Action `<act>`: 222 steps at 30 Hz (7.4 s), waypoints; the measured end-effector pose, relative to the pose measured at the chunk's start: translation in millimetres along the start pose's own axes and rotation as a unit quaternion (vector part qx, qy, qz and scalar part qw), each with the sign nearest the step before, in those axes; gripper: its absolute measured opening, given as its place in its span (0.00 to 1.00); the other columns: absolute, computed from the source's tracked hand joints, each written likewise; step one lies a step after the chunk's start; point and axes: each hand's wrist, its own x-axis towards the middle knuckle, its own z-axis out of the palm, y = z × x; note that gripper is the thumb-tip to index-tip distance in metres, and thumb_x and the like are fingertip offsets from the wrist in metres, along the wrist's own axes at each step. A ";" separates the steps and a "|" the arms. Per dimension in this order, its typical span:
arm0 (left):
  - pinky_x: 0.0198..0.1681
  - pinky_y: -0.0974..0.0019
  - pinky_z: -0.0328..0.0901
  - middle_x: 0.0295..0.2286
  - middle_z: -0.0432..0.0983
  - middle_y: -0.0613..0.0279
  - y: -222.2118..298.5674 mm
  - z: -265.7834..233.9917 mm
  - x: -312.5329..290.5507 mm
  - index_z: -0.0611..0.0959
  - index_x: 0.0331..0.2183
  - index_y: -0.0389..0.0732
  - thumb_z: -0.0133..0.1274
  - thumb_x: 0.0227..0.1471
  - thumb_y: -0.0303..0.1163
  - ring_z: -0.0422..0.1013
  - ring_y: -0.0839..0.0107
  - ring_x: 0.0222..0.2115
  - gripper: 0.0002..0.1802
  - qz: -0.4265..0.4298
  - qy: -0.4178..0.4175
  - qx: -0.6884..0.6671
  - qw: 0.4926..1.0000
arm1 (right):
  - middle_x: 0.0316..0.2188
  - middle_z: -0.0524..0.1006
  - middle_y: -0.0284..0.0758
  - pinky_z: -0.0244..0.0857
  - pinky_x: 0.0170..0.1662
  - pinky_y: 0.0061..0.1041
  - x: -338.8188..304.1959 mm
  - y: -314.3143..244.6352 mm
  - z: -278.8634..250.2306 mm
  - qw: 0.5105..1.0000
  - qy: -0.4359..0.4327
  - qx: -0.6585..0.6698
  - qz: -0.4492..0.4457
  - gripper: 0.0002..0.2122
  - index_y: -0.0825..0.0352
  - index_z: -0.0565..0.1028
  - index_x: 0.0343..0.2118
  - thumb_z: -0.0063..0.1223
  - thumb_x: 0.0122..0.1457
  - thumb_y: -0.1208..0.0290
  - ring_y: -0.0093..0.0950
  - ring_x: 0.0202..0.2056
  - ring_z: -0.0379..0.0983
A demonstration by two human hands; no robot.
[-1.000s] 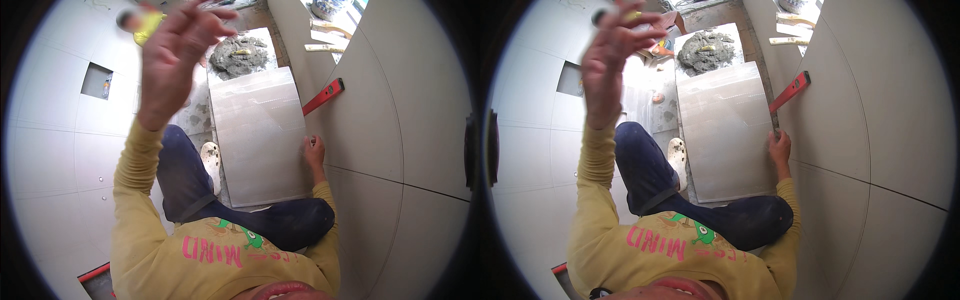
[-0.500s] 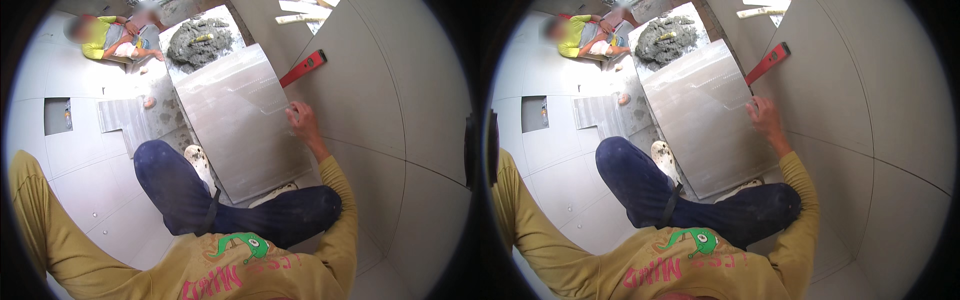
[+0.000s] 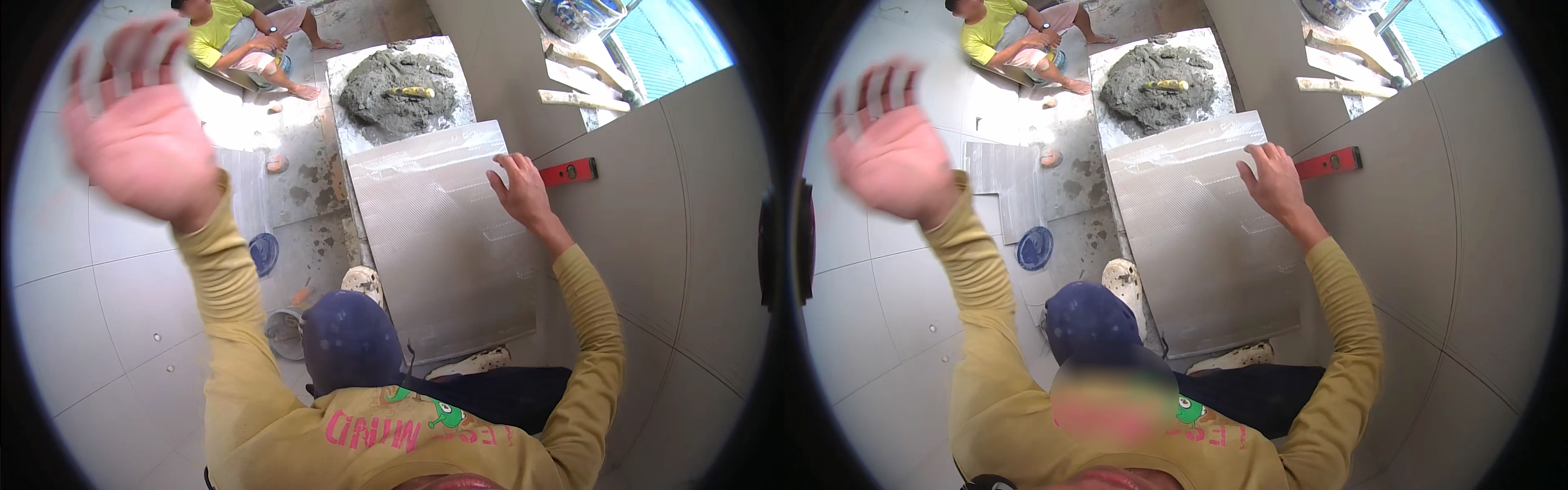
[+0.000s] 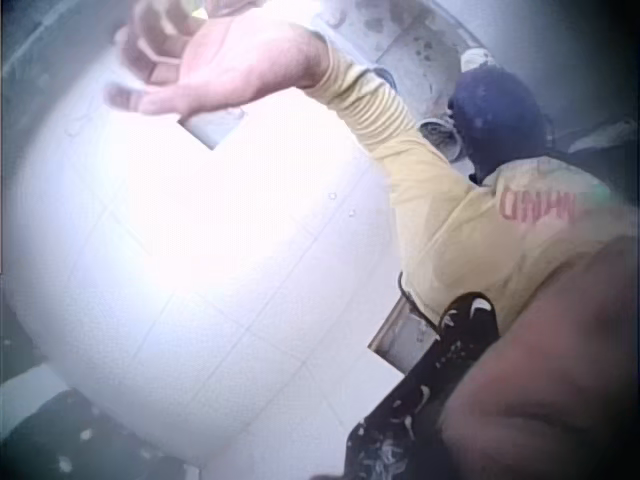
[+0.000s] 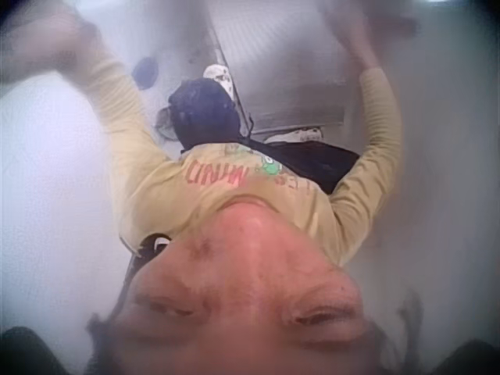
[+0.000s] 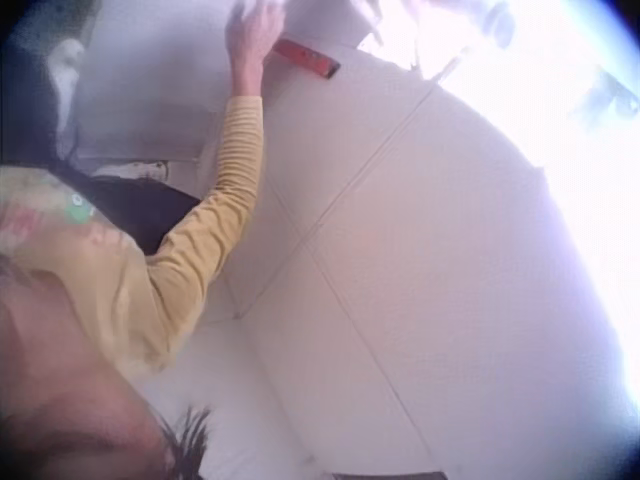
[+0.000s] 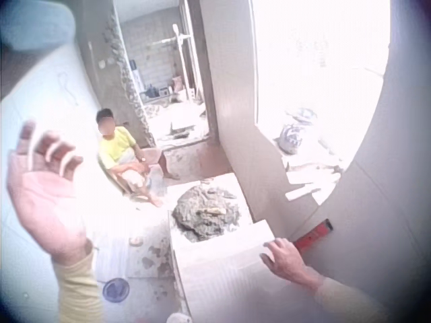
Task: The person checks the alignment of a wall tile using a spirit level and taps it with a rubber mallet. They then pick up a new tile, wipe it with a sponge, and apply cement to its back using a trowel.
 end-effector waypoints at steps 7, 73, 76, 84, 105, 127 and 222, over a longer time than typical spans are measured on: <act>0.60 0.41 0.57 0.60 0.60 0.41 -216.1 -102.0 -405.0 0.59 0.65 0.40 0.46 0.63 0.55 0.60 0.43 0.60 0.39 -0.534 0.038 0.545 0.645 | 0.44 0.78 0.43 0.68 0.52 0.41 208.1 -49.6 75.8 0.981 0.045 -0.175 -0.076 0.19 0.66 0.77 0.46 0.49 0.66 0.53 0.42 0.50 0.74; 0.63 0.49 0.56 0.58 0.64 0.37 -216.2 -70.7 -435.5 0.56 0.65 0.29 0.31 0.69 0.56 0.60 0.43 0.60 0.41 -0.533 0.093 0.459 0.705 | 0.14 0.66 0.30 0.54 0.15 0.24 -147.1 -29.8 2.3 0.733 -0.350 0.335 0.478 0.23 0.67 0.76 0.34 0.46 0.69 0.47 0.19 0.12 0.60; 0.63 0.50 0.56 0.58 0.64 0.37 -216.4 -75.0 -435.2 0.56 0.66 0.29 0.31 0.69 0.55 0.60 0.44 0.60 0.41 -0.533 0.080 0.467 0.701 | 0.15 0.63 0.25 0.50 0.14 0.21 -159.1 -26.7 -25.9 0.708 -0.346 0.364 0.497 0.25 0.68 0.77 0.36 0.45 0.69 0.45 0.15 0.14 0.57; 0.63 0.51 0.56 0.58 0.65 0.38 -211.3 -58.3 -427.3 0.55 0.66 0.29 0.31 0.69 0.55 0.61 0.45 0.59 0.40 -0.539 0.082 0.458 0.702 | 0.17 0.74 0.40 0.67 0.26 0.31 -210.0 -41.7 36.3 0.852 -0.344 0.241 0.312 0.23 0.68 0.76 0.36 0.44 0.70 0.48 0.32 0.20 0.73; 0.63 0.50 0.56 0.58 0.64 0.39 -217.1 -71.1 -435.4 0.54 0.65 0.27 0.31 0.69 0.55 0.59 0.46 0.61 0.41 -0.524 0.090 0.456 0.714 | 0.17 0.74 0.37 0.61 0.17 0.29 -147.9 -4.2 48.6 0.904 -0.281 0.142 0.290 0.23 0.66 0.77 0.33 0.46 0.69 0.47 0.28 0.15 0.70; 0.64 0.51 0.55 0.61 0.61 0.38 -210.9 -74.4 -429.4 0.52 0.67 0.29 0.30 0.68 0.57 0.59 0.46 0.62 0.43 -0.549 0.103 0.449 0.697 | 0.21 0.77 0.44 0.71 0.23 0.39 -164.3 -50.4 -1.4 0.890 -0.443 0.012 0.106 0.22 0.63 0.76 0.42 0.43 0.69 0.46 0.43 0.22 0.77; 0.68 0.57 0.49 0.67 0.52 0.42 -209.7 -75.3 -421.0 0.46 0.69 0.33 0.28 0.67 0.62 0.52 0.49 0.67 0.47 -0.602 0.133 0.385 0.687 | 0.23 0.69 0.27 0.66 0.30 0.25 -135.9 -14.4 -3.9 0.959 -0.156 -0.182 -0.148 0.11 0.55 0.76 0.47 0.56 0.63 0.62 0.24 0.27 0.71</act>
